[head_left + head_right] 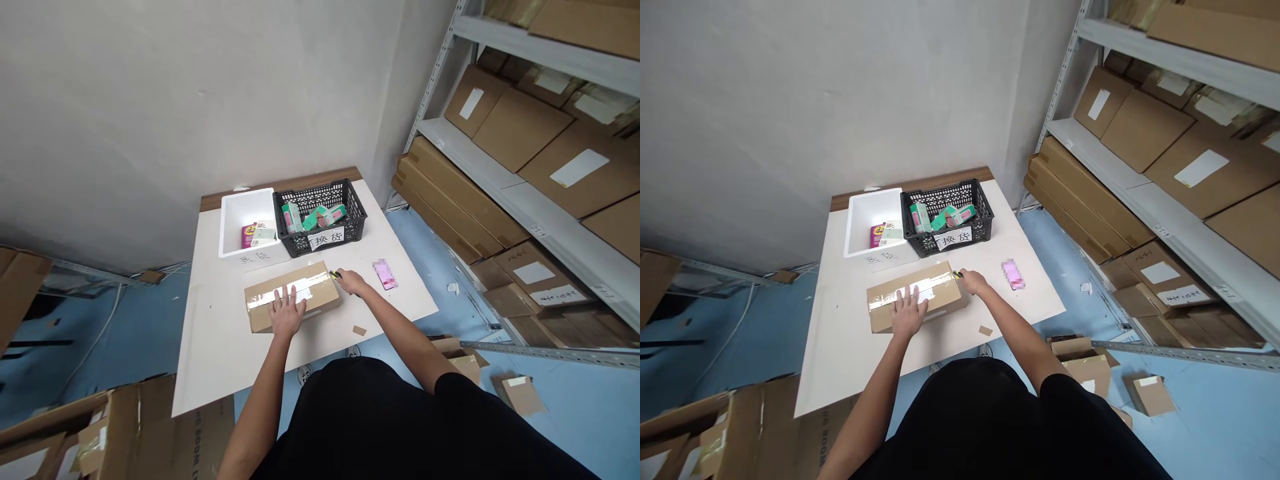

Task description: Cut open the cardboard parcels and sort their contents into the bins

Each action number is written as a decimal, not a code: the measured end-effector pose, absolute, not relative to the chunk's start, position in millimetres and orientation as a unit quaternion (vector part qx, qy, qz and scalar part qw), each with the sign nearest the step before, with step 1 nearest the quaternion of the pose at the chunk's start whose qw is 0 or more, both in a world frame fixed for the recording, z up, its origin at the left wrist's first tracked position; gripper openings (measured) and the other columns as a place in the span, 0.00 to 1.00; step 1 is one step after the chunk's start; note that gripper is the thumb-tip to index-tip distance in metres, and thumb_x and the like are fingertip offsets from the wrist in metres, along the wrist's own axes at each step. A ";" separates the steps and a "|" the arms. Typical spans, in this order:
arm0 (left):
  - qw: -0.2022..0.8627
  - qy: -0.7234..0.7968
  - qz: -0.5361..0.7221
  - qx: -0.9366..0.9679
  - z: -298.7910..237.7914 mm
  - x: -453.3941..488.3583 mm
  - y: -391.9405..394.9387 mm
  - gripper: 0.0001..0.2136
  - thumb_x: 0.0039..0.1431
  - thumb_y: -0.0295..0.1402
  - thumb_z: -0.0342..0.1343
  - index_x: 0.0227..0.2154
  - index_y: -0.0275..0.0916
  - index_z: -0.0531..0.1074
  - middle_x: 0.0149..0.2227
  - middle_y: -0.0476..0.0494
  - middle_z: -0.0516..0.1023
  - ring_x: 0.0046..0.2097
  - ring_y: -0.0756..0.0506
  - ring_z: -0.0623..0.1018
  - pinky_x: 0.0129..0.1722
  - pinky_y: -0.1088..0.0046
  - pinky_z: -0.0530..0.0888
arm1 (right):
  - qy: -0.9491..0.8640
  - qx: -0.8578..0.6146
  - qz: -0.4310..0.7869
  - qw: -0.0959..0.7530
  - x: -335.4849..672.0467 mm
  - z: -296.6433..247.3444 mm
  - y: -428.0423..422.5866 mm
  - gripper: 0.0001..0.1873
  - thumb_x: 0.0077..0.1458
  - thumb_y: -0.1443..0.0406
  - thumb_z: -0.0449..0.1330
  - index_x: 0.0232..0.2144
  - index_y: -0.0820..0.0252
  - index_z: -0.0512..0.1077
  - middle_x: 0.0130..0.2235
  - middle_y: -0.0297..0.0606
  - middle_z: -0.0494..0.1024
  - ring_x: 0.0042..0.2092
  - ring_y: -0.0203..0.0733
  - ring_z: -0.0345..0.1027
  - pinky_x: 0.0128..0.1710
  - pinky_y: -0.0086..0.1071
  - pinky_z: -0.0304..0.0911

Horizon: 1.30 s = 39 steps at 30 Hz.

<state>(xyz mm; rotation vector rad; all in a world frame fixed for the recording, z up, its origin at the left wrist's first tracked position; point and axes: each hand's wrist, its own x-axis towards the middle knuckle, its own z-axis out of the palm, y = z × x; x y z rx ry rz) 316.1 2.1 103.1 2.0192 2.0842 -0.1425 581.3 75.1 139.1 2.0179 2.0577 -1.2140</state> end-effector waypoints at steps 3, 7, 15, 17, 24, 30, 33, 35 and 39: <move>0.115 0.715 -0.051 0.688 102.8 316.4 2.3 0.35 0.73 0.54 0.31 0.77 0.45 0.45 0.79 0.45 0.42 0.78 0.34 0.41 0.74 0.47 0.46 | 0.648 0.647 -0.401 -0.012 582.6 135.8 69.0 0.15 0.74 0.58 0.51 0.56 0.55 0.68 0.41 0.38 0.82 0.21 0.34 0.69 0.31 0.28 0.62; 0.110 0.716 -0.047 0.688 101.1 315.9 1.8 0.35 0.73 0.54 0.32 0.77 0.45 0.45 0.79 0.45 0.42 0.78 0.33 0.42 0.74 0.47 0.46 | 0.615 0.659 -0.429 -0.060 582.9 127.7 59.1 0.16 0.75 0.58 0.49 0.59 0.54 0.65 0.40 0.36 0.82 0.22 0.33 0.70 0.30 0.26 0.62; 0.117 0.715 -0.036 0.688 103.2 316.3 -0.7 0.35 0.72 0.53 0.34 0.77 0.45 0.45 0.78 0.43 0.43 0.78 0.33 0.42 0.74 0.46 0.47 | 0.651 0.655 -0.382 0.015 578.0 145.0 68.7 0.15 0.73 0.56 0.51 0.55 0.54 0.69 0.44 0.40 0.82 0.22 0.34 0.70 0.29 0.28 0.60; 0.117 0.715 -0.037 0.689 103.8 316.5 -1.5 0.35 0.73 0.54 0.34 0.77 0.46 0.44 0.78 0.43 0.43 0.78 0.33 0.42 0.74 0.46 0.47 | 0.656 0.646 -0.390 0.024 579.5 149.5 69.0 0.15 0.73 0.56 0.51 0.54 0.54 0.70 0.46 0.40 0.82 0.21 0.33 0.69 0.28 0.28 0.60; 0.104 0.716 -0.031 0.689 99.2 315.7 -2.9 0.34 0.73 0.54 0.35 0.76 0.48 0.45 0.78 0.45 0.45 0.78 0.35 0.42 0.74 0.48 0.48 | 0.644 0.645 -0.411 0.001 583.3 146.6 53.9 0.14 0.73 0.59 0.51 0.55 0.55 0.69 0.40 0.37 0.82 0.21 0.33 0.68 0.28 0.27 0.59; 0.094 0.721 -0.032 0.686 96.5 315.0 -1.4 0.34 0.72 0.54 0.36 0.76 0.48 0.47 0.78 0.44 0.46 0.78 0.34 0.43 0.74 0.47 0.49 | 0.642 0.637 -0.427 -0.013 586.5 143.2 43.9 0.16 0.73 0.58 0.52 0.57 0.55 0.68 0.42 0.38 0.81 0.21 0.32 0.68 0.29 0.27 0.61; 0.097 0.719 -0.034 0.687 96.9 314.9 -2.3 0.34 0.72 0.53 0.37 0.76 0.47 0.47 0.78 0.44 0.47 0.78 0.34 0.43 0.74 0.46 0.50 | 0.644 0.629 -0.436 -0.008 590.5 147.2 40.3 0.16 0.72 0.59 0.51 0.56 0.55 0.69 0.41 0.37 0.81 0.20 0.32 0.68 0.29 0.27 0.62; 0.098 0.718 -0.035 0.688 97.6 315.7 -4.0 0.34 0.72 0.53 0.37 0.76 0.47 0.49 0.78 0.44 0.47 0.78 0.33 0.44 0.74 0.46 0.50 | 0.645 0.626 -0.439 0.001 594.8 148.5 36.7 0.14 0.72 0.60 0.52 0.55 0.55 0.69 0.40 0.36 0.81 0.20 0.32 0.68 0.28 0.27 0.62; 0.089 0.718 -0.044 0.689 103.2 314.1 -0.7 0.34 0.72 0.53 0.37 0.75 0.45 0.52 0.78 0.43 0.49 0.77 0.32 0.47 0.73 0.47 0.52 | 0.631 0.637 -0.443 -0.014 598.3 139.4 21.9 0.14 0.73 0.59 0.49 0.56 0.53 0.67 0.39 0.34 0.81 0.24 0.35 0.74 0.30 0.27 0.63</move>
